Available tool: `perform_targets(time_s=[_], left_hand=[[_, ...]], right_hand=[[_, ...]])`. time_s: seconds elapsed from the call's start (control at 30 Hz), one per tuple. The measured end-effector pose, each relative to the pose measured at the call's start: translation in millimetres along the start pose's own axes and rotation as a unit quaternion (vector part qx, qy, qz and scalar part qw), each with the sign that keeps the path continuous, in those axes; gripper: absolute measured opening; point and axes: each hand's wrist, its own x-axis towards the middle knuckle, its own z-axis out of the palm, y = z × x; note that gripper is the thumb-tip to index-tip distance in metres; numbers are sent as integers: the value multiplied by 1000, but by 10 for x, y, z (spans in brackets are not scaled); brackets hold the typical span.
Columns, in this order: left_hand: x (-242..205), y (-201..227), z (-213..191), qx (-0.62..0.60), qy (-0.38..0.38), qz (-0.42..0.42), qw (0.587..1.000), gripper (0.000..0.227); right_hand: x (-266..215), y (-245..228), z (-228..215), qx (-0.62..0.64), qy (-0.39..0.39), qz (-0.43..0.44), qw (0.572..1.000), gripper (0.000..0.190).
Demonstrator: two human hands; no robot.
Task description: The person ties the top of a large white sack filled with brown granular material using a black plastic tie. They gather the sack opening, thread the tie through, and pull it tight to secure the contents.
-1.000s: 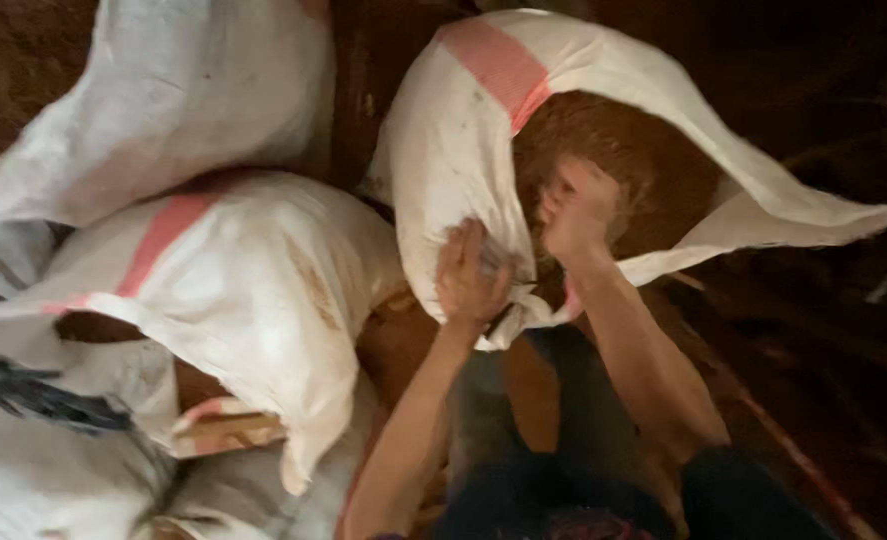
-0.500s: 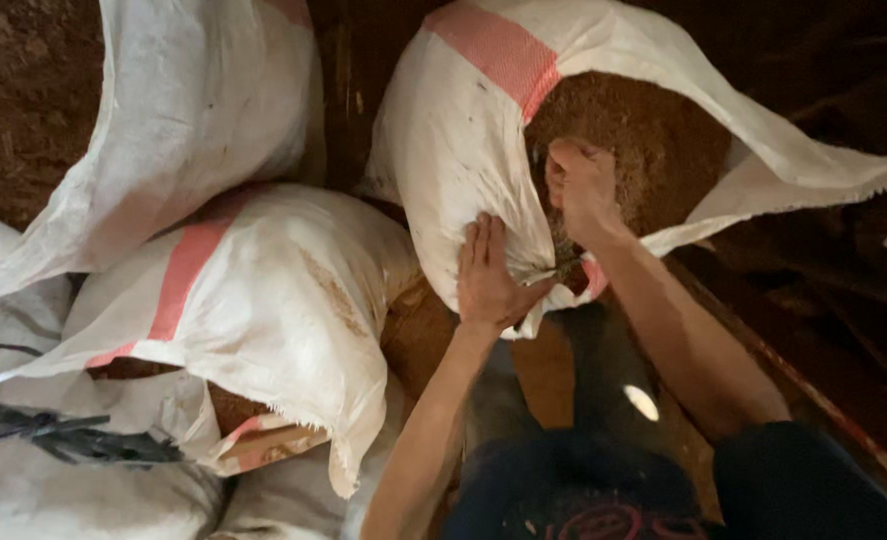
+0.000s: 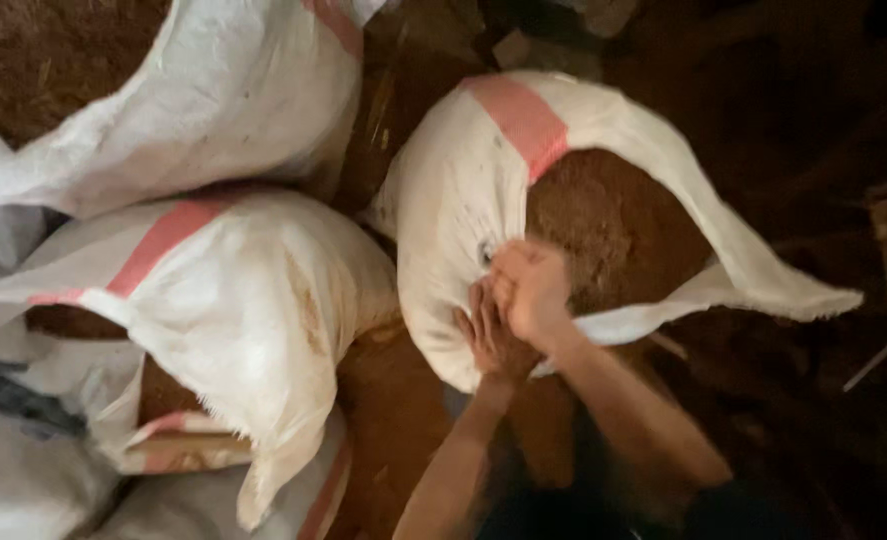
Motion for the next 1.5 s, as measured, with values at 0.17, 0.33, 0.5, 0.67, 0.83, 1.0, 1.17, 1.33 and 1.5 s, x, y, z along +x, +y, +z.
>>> perform_targets(time_s=[0.17, 0.33, 0.5, 0.67, 0.83, 1.0, 1.17, 1.33, 1.5], left_hand=[[-105, 76, -184, 19, 113, 23, 993, 93], [90, 374, -292, -75, 202, -86, 973, 55], [396, 405, -353, -59, 166, -81, 981, 34], [442, 365, -412, -231, 157, -199, 939, 23], [383, 639, -440, -272, 139, -142, 942, 34], [323, 821, -570, -122, 150, -178, 965, 38], [501, 477, -498, -128, 45, -174, 975, 34], [626, 18, -270, -78, 21, -30, 996, 31], [616, -105, -125, -165, 12, -110, 980, 30]], right_hand=[[143, -260, -445, 14, 24, -47, 999, 22], [26, -268, -1279, -48, -64, -139, 987, 26], [-232, -422, -1275, -90, -46, -143, 984, 27], [-257, -337, -1238, -146, -35, -112, 982, 29], [-140, -20, -1098, -141, -33, -95, 985, 26], [-106, -8, -1147, -103, -32, -87, 990, 28], [-103, 7, -1296, -119, -23, -100, 988, 28], [-143, 61, -1219, -96, -38, -47, 994, 28], [-223, 183, -1156, -162, -24, -22, 986, 31]])
